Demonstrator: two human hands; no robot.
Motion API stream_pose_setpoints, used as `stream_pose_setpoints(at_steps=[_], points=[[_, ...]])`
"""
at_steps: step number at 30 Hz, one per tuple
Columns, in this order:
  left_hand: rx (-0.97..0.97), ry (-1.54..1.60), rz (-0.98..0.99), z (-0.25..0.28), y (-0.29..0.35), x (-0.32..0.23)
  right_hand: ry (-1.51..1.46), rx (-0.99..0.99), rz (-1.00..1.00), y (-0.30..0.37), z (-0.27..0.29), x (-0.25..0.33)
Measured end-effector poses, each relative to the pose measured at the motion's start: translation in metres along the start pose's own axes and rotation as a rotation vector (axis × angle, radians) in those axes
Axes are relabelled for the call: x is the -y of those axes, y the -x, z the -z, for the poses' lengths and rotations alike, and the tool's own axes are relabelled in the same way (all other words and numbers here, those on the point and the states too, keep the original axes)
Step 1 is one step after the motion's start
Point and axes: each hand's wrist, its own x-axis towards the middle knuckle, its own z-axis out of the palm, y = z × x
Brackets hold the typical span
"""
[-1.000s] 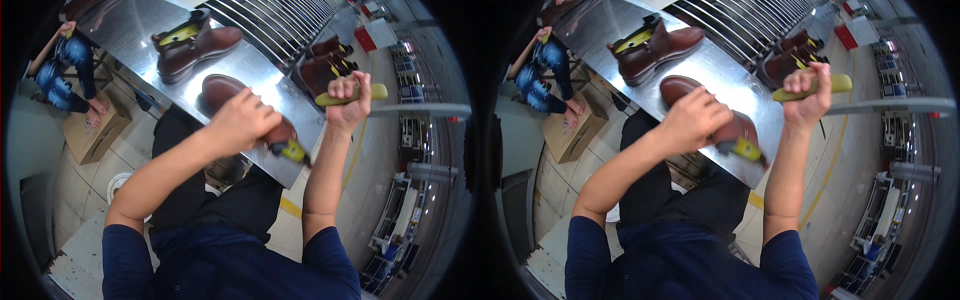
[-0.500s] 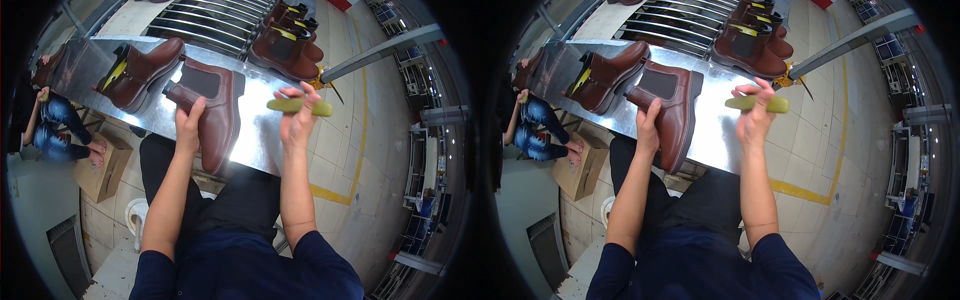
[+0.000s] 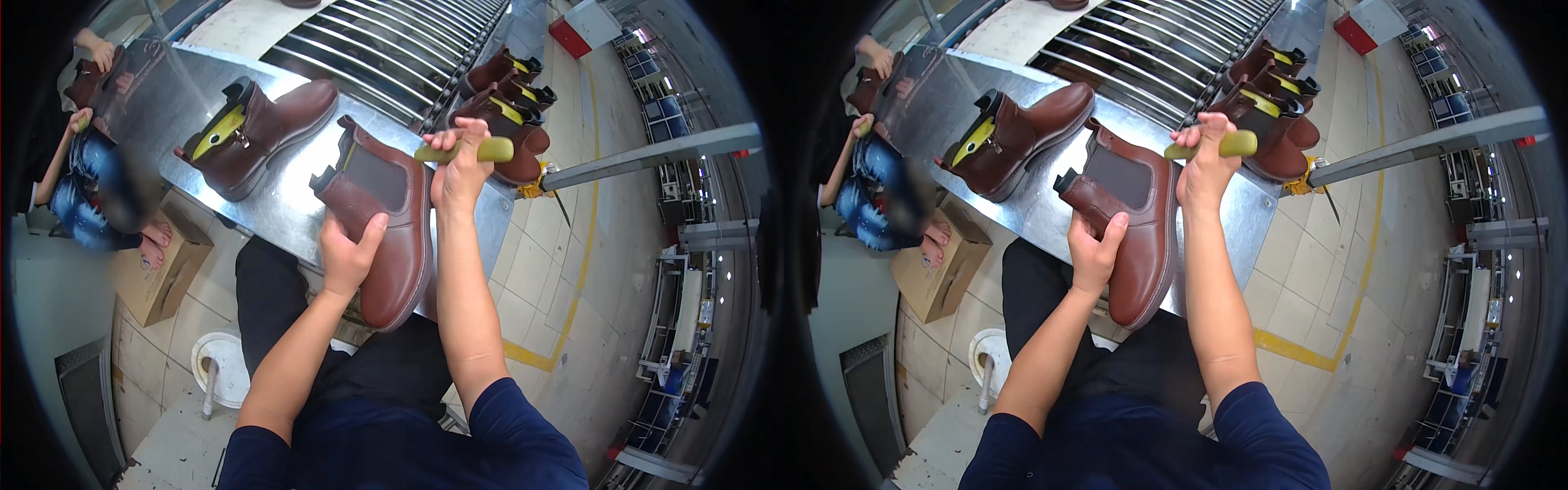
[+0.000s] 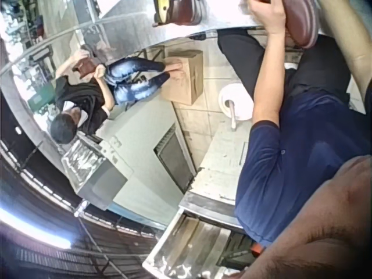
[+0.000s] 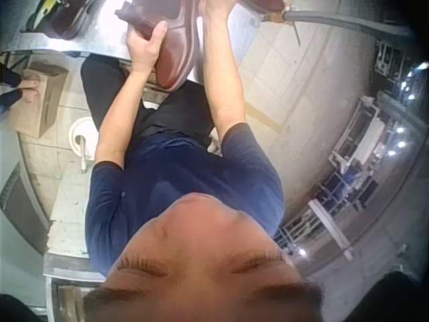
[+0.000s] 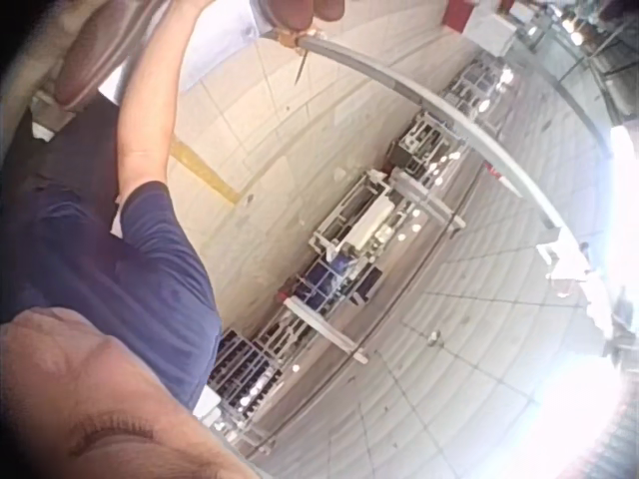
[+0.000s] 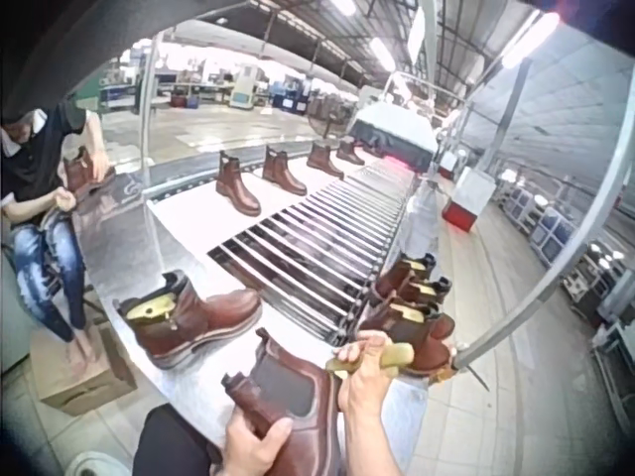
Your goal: The person is using a green tool to apply a clear adhesive or sealant along the seams where the shoe upper meets the sole.
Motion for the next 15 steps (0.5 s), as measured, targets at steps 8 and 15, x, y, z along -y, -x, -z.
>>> stream_pose_setpoints(at_steps=[8,15], points=[[-0.033,0.003,0.002,-0.002,0.003,-0.002,-0.032,0.199,0.062,0.014,0.009,0.005],[-0.080,-0.009,0.011,-0.001,0.004,0.002,-0.004,0.243,0.167,0.054,0.016,0.024]])
